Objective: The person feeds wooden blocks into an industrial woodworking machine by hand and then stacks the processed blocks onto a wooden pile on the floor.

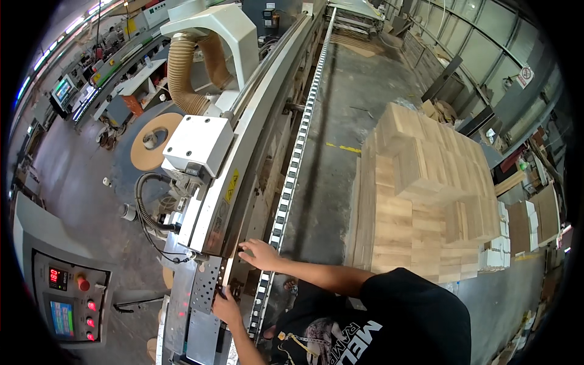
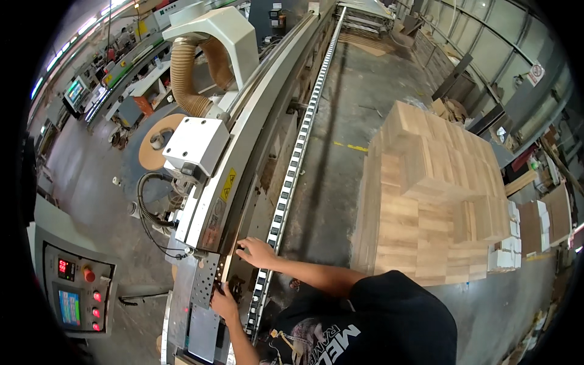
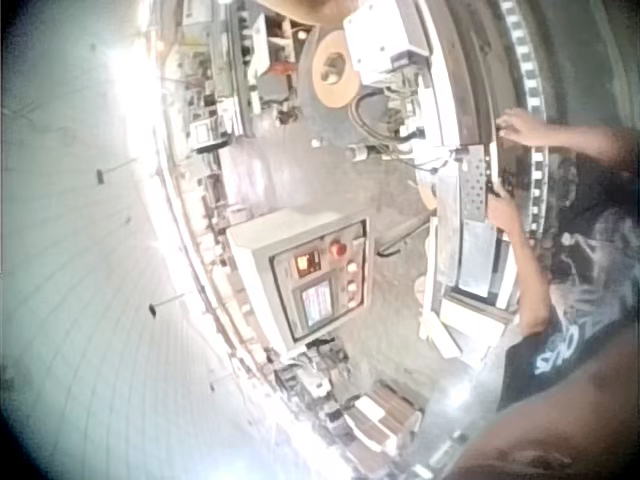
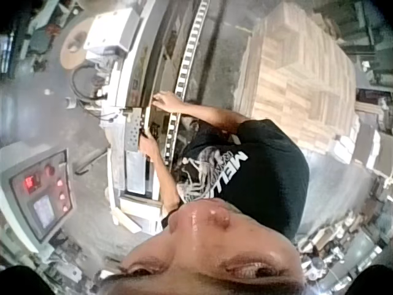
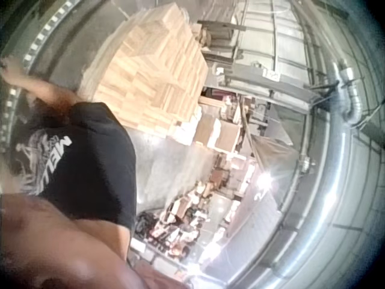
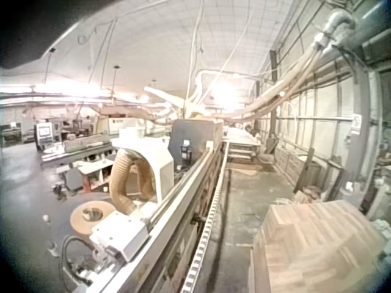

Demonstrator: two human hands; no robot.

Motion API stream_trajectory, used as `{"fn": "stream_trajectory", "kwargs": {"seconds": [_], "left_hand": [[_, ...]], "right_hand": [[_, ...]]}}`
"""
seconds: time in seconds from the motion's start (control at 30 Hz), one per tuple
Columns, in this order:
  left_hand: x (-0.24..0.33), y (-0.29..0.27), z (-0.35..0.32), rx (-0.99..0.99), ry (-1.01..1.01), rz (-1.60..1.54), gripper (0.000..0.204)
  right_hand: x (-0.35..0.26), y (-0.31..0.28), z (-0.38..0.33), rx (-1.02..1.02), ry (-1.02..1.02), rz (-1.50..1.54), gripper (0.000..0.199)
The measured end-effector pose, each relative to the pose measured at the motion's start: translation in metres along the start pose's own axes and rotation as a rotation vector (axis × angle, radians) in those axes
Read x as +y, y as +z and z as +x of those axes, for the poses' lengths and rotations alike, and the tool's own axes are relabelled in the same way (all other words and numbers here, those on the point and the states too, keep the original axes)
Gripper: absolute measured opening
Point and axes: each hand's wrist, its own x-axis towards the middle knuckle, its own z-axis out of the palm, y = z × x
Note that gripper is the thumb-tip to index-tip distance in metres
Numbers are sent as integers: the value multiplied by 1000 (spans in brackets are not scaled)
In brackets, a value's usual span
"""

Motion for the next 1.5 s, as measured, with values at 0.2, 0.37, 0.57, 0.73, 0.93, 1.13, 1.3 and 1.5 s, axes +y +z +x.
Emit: {"fn": "stream_trajectory", "kwargs": {"seconds": [0.2,0.37,0.57,0.73,0.93,1.13,1.3,1.5], "left_hand": [[-118,-45,-71,403,-10,196,54],[-261,-115,-138,467,-677,412,80],[-351,-137,-202,204,-1133,224,138],[-362,-133,-208,216,-947,201,139],[-350,-141,-202,279,-1010,82,136],[-340,-151,-201,383,-958,77,134],[-325,-135,-240,391,-693,165,130],[-282,-123,-219,427,-608,25,127]], "right_hand": [[7,13,-14,106,-164,-206,22],[3,7,-13,136,-173,-179,15],[-1,17,-13,103,-218,-243,19],[-1,20,-15,100,-227,-257,22],[2,20,-15,66,-176,-298,21],[-5,14,-15,57,-145,-311,22],[-8,21,-12,66,-148,-276,21],[-12,20,-11,64,-128,-318,20]]}}
